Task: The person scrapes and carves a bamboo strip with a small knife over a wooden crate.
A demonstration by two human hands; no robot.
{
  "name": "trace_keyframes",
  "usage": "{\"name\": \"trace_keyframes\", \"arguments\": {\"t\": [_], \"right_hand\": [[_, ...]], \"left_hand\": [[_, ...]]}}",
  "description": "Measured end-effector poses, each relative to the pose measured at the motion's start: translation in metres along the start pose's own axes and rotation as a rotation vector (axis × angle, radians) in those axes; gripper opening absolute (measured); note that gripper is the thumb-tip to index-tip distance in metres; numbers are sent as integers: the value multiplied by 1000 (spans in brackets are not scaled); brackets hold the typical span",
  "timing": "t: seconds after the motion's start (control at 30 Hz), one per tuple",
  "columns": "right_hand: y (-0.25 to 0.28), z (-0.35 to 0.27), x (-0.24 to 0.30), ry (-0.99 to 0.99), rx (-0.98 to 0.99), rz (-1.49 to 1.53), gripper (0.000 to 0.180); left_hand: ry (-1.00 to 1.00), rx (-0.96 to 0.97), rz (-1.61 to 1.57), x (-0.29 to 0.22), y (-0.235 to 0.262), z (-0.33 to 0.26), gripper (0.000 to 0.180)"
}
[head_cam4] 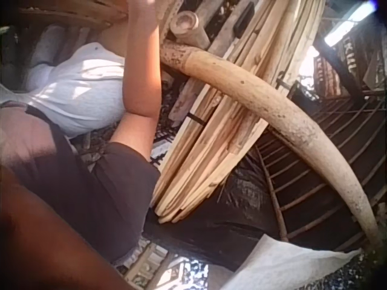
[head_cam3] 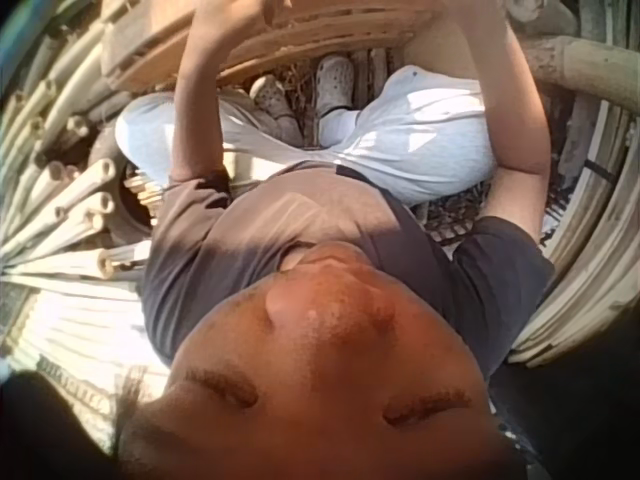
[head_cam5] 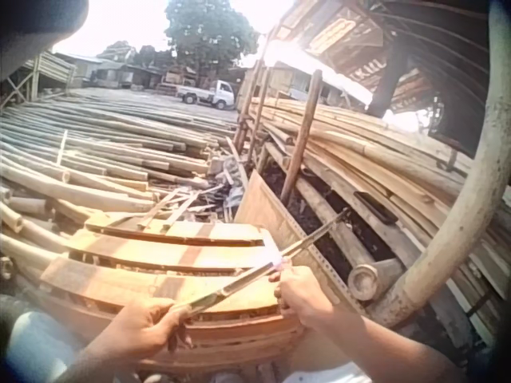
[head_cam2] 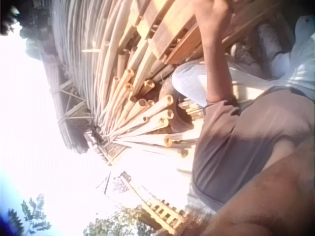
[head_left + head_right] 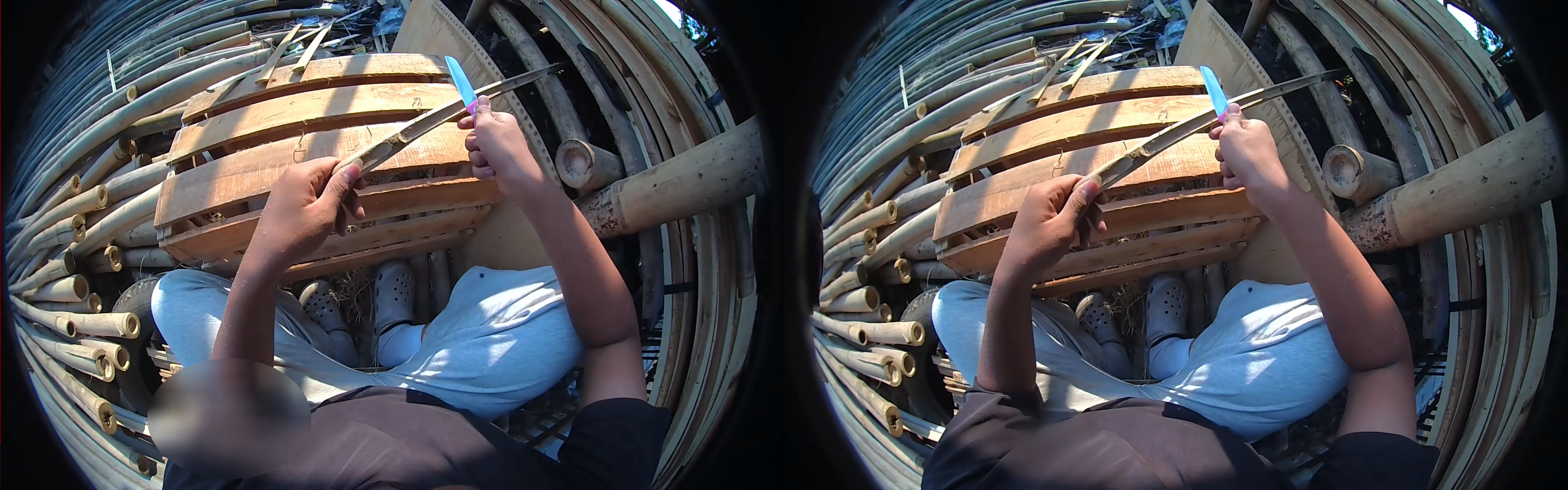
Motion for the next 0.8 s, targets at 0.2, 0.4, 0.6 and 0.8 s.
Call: {"name": "trace_keyframes", "arguments": {"t": [0.2,0.4,0.6,0.8], "right_hand": [[7,10,-6,22,28,-134,42],[-6,-9,2,155,156,-334,45],[-33,-54,-12,95,347,-413,44],[2,0,4,63,95,-196,42]], "left_hand": [[-126,-50,18,-4,-5,4,37],[-204,-167,144,1,-2,3,35],[-302,-167,234,-3,-7,3,33],[-301,-192,203,-6,-3,3,32]]}}
Point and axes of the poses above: each hand's wrist, its own z-axis towards the middle knuckle, its own y-axis out of the back of the hand, x = y × z, the point moved 6 cm from there along z, towards the middle knuckle, and after that the axes turned 11 degrees about -x, right-handed, at the moved point
